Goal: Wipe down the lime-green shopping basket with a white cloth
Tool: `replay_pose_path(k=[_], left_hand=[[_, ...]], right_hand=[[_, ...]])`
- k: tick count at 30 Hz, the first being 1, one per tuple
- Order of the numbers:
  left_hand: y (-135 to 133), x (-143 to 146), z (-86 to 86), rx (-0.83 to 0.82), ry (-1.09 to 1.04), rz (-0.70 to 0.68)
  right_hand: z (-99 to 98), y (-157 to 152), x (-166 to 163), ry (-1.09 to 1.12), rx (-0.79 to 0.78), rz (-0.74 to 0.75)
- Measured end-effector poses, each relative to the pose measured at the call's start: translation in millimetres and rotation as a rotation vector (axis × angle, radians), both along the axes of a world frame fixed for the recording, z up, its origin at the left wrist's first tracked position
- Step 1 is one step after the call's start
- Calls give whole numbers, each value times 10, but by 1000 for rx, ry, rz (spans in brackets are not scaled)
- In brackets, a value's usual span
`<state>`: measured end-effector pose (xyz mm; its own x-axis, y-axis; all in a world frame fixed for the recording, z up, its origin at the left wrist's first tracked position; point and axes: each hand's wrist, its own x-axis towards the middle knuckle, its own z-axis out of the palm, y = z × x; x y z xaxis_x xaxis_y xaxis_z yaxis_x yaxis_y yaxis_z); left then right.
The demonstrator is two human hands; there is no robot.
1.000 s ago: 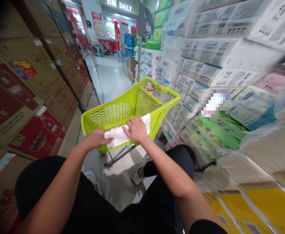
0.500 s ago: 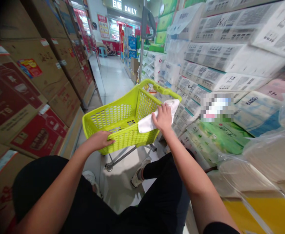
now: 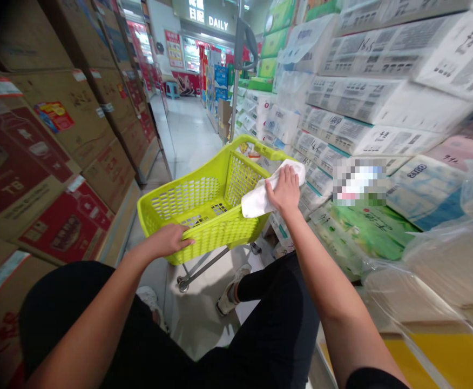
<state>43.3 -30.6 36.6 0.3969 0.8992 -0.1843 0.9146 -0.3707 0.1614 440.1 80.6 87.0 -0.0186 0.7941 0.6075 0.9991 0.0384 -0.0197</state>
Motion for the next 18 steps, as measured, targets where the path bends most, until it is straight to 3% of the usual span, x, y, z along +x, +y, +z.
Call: replay_pose_path(k=[4,9,12,18], left_hand=[[-24,16,4,7,23,21],[-60,17,4,15,34,38],[-76,7,-7,27,20,53],[-60,61,-23,28,-67,102]], right_hand=[[-153,-173,-275,39,32,83],[-516,-740,-1048,7,-75,410],[-631,-919,-1379,-9,-103,483],[-545,-764,-1377,-103,-138,503]])
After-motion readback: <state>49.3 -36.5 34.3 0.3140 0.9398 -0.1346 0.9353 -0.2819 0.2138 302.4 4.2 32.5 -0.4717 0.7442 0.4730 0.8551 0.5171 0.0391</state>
